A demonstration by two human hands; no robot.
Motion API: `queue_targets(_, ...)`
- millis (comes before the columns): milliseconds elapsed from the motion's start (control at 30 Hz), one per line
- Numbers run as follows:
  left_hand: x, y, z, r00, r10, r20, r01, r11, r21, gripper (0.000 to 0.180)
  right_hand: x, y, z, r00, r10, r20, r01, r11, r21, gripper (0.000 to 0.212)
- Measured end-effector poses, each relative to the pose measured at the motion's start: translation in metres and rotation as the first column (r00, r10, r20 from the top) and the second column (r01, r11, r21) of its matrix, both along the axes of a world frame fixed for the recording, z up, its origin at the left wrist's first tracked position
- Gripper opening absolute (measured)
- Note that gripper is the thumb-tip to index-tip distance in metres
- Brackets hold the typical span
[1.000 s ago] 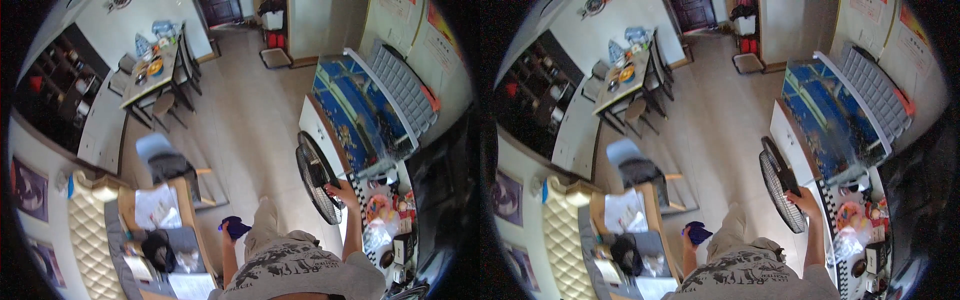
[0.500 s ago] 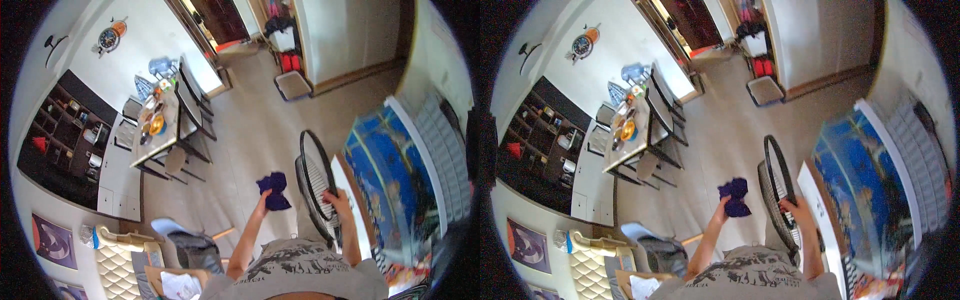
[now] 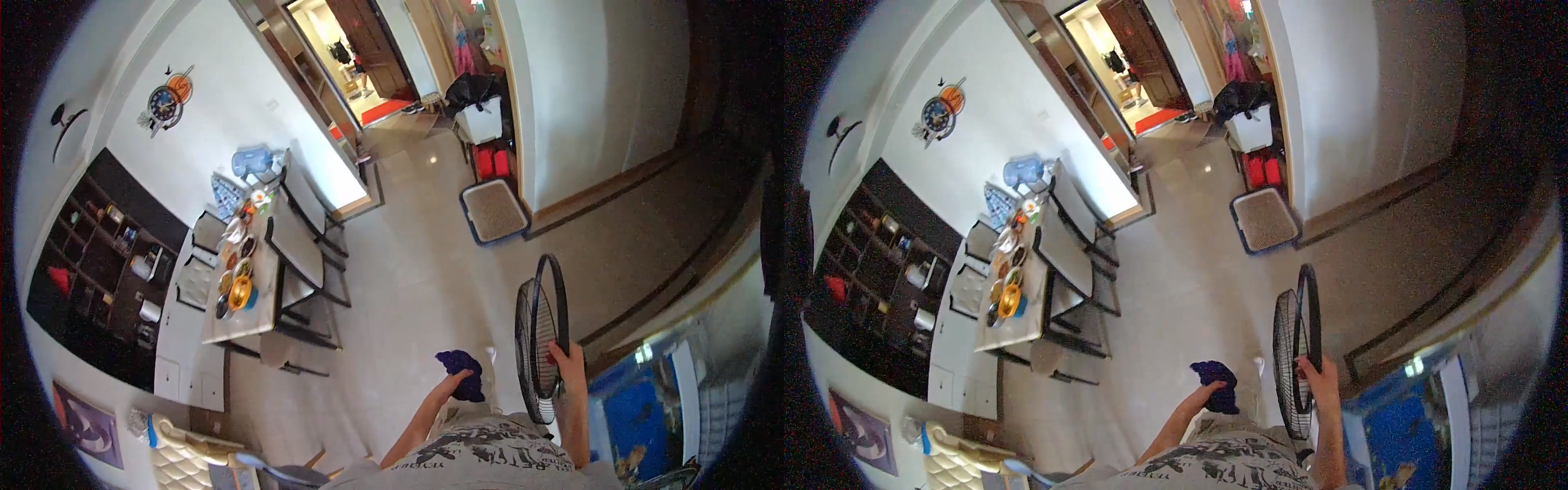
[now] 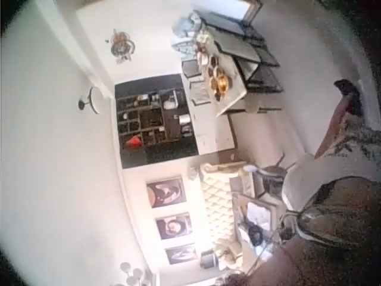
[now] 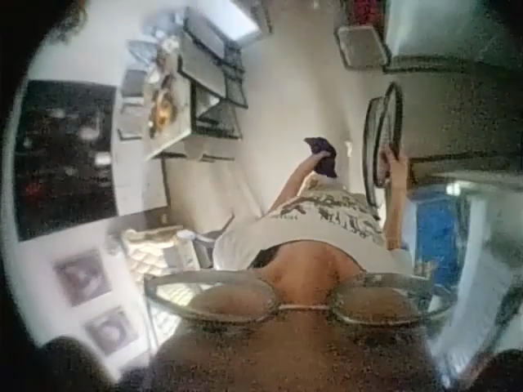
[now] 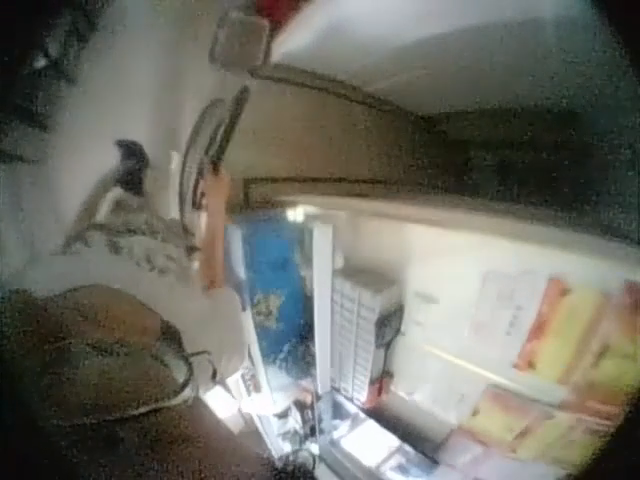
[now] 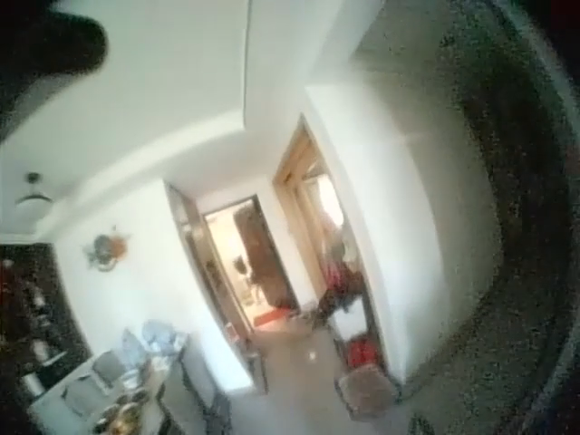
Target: The person assembles a standing fan by tightening the blade cap by hand, fitting the front grill onto the fan, and securing the grill clamp with a screwdriver.
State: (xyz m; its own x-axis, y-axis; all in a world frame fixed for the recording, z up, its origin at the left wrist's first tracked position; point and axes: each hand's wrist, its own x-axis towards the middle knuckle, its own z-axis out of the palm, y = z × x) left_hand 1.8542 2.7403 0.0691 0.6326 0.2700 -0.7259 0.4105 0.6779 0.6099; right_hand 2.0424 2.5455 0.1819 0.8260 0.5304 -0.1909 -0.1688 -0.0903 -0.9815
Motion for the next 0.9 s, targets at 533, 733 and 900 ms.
queue_targets(533, 0.513, 0.089, 0.023, 0.548, -0.596, -0.587, 0.644, -0.148, 0.751, 0.069, 0.311, -0.013, -0.063, 0.903, -0.323, 0.282, 0.399, 0.875, -0.274, 0.022)
queue_targets(733, 0.646, 0.041, 0.031, 0.588, -0.791, -0.169, 0.231, -0.036, 0.972, 0.078, 0.455, -0.054, -0.107, 0.985, -0.122, 0.123, 0.173, 0.745, -0.644, 0.061)
queue_targets(900, 0.752, -0.003, 0.074, 0.296, -0.943, -0.151, 0.312, -0.054, 0.949, 0.077, 0.559, -0.067, -0.072, 0.998, 0.059, 0.018, -0.030, 0.715, -0.698, 0.046)
